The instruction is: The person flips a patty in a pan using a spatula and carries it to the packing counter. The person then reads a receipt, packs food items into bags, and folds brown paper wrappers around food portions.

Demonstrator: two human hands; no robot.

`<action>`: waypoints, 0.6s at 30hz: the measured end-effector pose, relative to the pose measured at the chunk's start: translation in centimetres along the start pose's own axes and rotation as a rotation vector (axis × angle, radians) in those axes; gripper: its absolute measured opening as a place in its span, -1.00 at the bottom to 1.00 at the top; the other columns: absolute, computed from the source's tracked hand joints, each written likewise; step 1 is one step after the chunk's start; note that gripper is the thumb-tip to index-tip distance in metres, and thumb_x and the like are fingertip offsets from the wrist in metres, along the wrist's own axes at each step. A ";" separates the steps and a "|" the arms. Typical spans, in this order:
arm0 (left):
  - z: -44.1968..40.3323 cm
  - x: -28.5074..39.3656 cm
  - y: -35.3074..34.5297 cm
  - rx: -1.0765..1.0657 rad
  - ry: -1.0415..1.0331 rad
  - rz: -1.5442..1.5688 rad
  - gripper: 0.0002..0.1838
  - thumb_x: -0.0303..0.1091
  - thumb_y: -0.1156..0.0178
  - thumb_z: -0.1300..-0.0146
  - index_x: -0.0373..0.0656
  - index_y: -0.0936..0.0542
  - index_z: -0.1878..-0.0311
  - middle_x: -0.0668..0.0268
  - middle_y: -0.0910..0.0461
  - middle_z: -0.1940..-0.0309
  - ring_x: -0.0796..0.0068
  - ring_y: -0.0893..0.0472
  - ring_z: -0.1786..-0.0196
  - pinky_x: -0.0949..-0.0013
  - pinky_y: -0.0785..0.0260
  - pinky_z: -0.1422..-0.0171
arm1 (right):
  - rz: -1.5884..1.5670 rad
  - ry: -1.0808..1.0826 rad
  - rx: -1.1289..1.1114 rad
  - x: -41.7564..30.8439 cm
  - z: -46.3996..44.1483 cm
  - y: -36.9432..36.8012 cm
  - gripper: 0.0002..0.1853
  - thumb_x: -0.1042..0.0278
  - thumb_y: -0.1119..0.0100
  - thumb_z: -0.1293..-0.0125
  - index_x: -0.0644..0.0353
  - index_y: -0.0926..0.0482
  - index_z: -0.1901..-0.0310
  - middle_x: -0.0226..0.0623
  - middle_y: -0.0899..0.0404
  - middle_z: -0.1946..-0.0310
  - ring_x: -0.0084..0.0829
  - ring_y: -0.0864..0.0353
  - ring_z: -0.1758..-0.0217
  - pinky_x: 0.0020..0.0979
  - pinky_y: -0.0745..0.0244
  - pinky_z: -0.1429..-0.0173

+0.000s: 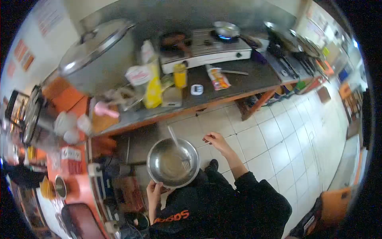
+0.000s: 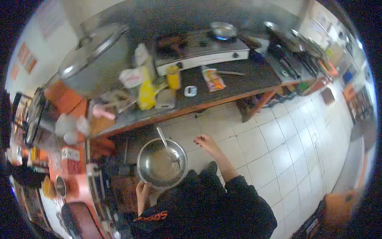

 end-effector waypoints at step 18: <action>-19.2 -1.0 -47.4 -0.690 0.108 -0.072 -0.78 -0.36 -0.03 -0.34 -0.28 -0.45 0.04 0.22 -0.53 0.19 0.41 -0.58 0.24 0.30 -0.56 0.09 | -0.142 0.087 0.717 3.8 1.6 37.5 -0.83 0.32 -0.06 -0.34 0.17 -0.32 0.19 -0.33 -0.48 0.41 -0.60 -0.44 0.44 -0.49 -0.37 0.44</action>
Point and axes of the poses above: each hand's wrist, its own z-axis away from the middle knuckle, its own y-axis out of the back of the hand, x = y × z, the point moved 3 cm from there along -z, towards the middle knuckle
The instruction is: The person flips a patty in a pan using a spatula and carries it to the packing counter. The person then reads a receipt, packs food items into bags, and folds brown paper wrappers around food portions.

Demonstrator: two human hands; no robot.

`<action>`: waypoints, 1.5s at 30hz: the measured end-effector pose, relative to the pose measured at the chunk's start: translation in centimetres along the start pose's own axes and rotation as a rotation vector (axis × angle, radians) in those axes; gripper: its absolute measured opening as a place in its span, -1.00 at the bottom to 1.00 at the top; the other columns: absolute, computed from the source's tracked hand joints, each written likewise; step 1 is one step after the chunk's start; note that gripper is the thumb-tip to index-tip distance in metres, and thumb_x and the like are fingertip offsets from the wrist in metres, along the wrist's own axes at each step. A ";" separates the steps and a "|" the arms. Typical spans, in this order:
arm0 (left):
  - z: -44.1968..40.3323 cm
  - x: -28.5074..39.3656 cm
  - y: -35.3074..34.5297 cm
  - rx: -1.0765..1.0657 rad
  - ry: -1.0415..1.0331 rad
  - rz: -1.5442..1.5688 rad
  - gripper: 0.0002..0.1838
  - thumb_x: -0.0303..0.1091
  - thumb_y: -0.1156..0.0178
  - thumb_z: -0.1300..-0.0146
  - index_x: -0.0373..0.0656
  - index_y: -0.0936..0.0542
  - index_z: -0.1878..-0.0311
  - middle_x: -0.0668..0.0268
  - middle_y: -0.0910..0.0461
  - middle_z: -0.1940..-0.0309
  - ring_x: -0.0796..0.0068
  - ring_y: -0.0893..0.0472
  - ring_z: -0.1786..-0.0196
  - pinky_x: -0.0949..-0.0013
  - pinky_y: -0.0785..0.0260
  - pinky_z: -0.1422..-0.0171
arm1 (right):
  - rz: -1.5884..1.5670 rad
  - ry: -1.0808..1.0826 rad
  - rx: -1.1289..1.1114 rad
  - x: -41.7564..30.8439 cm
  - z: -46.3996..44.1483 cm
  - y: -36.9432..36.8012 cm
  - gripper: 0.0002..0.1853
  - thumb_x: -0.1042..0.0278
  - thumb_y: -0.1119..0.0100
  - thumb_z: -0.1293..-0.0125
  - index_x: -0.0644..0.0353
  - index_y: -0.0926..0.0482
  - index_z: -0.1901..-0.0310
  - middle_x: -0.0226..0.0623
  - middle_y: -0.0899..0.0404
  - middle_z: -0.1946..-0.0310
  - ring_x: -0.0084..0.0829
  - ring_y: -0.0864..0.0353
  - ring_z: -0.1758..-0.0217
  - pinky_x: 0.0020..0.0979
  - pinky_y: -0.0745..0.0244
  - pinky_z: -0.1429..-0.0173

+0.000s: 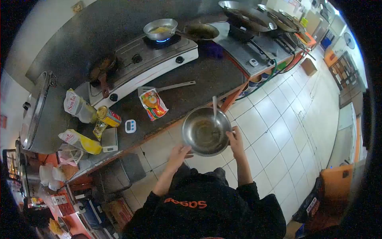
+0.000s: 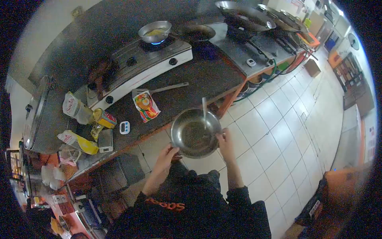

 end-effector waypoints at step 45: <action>-8.0 9.2 9.0 0.600 -0.350 -0.340 -0.83 -0.42 -0.20 -0.22 -0.15 -0.52 0.12 0.24 -0.60 0.22 0.32 -0.61 0.14 0.30 -0.44 0.03 | 0.634 0.455 -1.623 -10.1 -18.9 -28.8 -0.64 0.37 -0.33 -0.07 0.23 -0.58 0.06 -0.11 -0.54 0.04 -0.16 -0.58 0.03 -0.30 -0.48 0.00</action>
Point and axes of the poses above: each hand's wrist, its own z-axis away from the middle knuckle, its own y-axis out of the back of the hand, x = y × z, the point moved 3 cm from there along -z, towards the middle knuckle
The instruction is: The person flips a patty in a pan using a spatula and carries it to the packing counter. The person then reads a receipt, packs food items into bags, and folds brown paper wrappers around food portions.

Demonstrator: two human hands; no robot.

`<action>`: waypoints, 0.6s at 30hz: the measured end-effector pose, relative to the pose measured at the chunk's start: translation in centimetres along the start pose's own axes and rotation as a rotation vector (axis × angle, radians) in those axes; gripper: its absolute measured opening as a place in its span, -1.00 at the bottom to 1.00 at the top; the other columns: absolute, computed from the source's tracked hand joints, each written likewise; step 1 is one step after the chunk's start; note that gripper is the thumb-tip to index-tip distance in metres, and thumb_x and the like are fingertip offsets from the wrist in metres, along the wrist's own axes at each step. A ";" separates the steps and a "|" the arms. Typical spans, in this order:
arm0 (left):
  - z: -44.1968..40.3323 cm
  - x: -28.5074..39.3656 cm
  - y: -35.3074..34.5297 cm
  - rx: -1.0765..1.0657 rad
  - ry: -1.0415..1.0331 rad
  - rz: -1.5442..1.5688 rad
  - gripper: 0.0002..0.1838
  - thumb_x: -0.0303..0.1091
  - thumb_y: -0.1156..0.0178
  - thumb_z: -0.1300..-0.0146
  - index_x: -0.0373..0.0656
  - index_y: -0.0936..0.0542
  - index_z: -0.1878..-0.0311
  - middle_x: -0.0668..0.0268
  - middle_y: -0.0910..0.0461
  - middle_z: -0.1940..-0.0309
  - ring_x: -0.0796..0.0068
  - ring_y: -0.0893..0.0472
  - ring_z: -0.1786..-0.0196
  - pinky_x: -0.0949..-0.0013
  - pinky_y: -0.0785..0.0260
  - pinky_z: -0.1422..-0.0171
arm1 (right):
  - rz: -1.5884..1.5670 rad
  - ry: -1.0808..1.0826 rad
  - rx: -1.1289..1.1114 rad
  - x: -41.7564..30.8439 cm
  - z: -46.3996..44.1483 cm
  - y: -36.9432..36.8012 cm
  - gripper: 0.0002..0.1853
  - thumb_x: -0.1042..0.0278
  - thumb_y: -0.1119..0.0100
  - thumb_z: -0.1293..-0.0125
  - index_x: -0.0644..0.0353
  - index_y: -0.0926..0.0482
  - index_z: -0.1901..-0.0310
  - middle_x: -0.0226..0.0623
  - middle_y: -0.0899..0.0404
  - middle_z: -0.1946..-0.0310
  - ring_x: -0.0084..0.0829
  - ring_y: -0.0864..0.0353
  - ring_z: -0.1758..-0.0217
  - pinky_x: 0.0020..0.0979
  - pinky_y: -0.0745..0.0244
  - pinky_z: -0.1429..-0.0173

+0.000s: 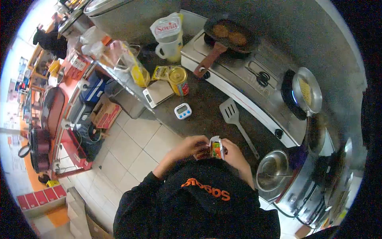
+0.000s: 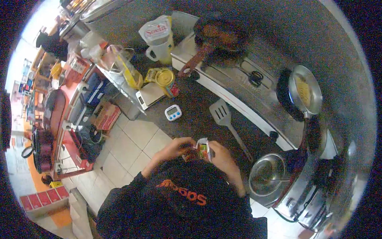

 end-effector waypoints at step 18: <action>-0.5 -6.1 -2.4 0.337 0.053 0.214 -0.71 -0.28 -0.24 -0.27 -0.19 -0.41 0.07 0.32 -0.48 0.26 0.62 -0.49 0.32 0.47 -0.40 0.24 | -0.161 0.060 0.254 -0.2 0.3 -1.6 -0.71 0.59 -0.27 0.01 0.32 -0.58 0.16 -0.22 -0.55 0.22 -0.33 -0.58 0.15 -0.45 -0.42 0.05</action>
Point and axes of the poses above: each hand's wrist, its own z-axis away from the middle knuckle, its own y-axis out of the back of the hand, x = y × z, the point moved 3 cm from there along -z, towards the middle knuckle
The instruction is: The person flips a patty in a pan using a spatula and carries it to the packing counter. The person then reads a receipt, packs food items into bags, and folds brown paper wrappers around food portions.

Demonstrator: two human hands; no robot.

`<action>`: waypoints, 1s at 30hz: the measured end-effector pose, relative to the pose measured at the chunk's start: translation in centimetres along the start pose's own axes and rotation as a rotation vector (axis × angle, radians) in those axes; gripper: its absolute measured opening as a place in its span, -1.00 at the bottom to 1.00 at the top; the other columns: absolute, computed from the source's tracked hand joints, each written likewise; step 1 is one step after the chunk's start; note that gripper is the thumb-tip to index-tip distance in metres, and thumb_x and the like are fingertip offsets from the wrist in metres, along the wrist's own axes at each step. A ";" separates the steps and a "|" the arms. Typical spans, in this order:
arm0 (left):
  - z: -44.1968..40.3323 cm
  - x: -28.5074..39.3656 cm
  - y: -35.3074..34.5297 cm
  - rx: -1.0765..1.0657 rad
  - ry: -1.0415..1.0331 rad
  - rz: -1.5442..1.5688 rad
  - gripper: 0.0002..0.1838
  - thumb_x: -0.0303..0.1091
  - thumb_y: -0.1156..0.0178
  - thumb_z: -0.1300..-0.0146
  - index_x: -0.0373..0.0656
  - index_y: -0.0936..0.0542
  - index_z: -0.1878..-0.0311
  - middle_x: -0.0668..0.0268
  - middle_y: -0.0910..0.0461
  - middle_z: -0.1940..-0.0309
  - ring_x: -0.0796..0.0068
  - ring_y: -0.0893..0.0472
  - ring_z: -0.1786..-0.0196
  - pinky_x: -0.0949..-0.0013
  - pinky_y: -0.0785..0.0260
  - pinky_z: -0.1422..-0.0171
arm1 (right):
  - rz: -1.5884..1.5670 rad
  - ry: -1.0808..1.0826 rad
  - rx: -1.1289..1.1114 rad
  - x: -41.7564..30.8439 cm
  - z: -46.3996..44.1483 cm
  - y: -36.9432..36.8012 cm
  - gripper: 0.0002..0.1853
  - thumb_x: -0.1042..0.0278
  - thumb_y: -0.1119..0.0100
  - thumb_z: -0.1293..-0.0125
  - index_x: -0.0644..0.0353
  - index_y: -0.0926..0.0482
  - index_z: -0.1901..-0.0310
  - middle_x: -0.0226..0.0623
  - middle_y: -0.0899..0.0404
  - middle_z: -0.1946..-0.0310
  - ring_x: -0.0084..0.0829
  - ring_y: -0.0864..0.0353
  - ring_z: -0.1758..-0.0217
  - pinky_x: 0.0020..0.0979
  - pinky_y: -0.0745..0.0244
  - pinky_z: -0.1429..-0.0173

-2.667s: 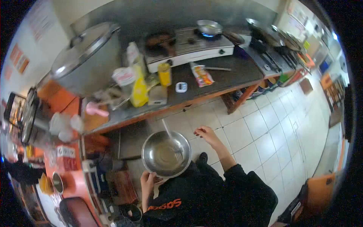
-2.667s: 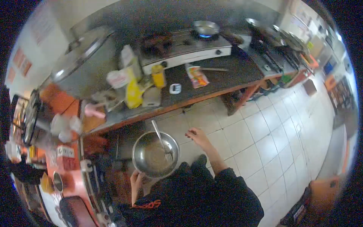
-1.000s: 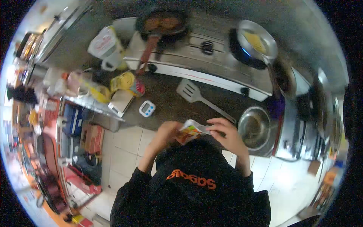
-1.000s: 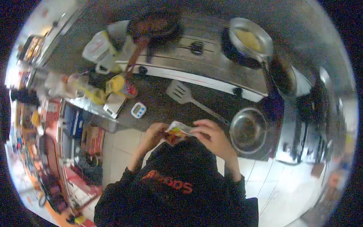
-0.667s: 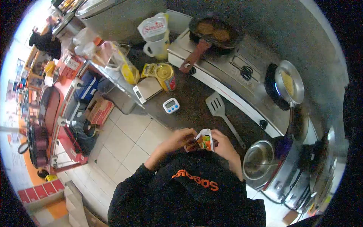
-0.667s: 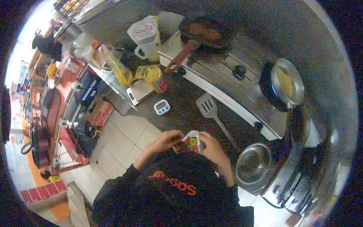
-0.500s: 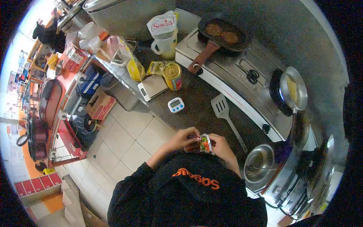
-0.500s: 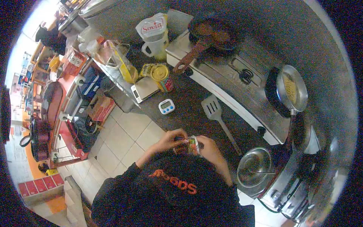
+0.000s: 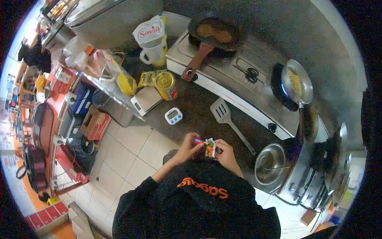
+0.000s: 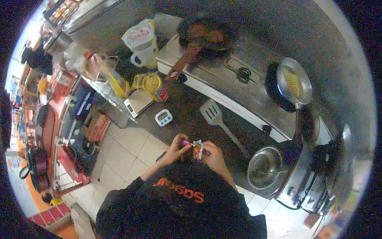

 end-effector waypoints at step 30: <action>-0.3 1.0 1.1 -0.084 0.253 -0.251 -0.81 -0.31 -0.33 -0.15 -0.24 -0.58 0.32 0.41 -0.55 0.53 0.70 -0.46 0.43 0.49 -0.36 0.36 | -0.506 -0.213 -0.124 4.6 3.6 -1.5 -0.57 0.39 -0.30 -0.15 0.26 -0.49 -0.06 -0.31 -0.61 0.10 -0.51 -0.57 0.02 -0.41 -0.45 -0.11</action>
Point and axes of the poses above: each hand's wrist, its own z-axis away from the middle knuckle, its own y-axis out of the back of the hand, x = y × z, the point moved 3 cm from there along -z, towards the middle knuckle
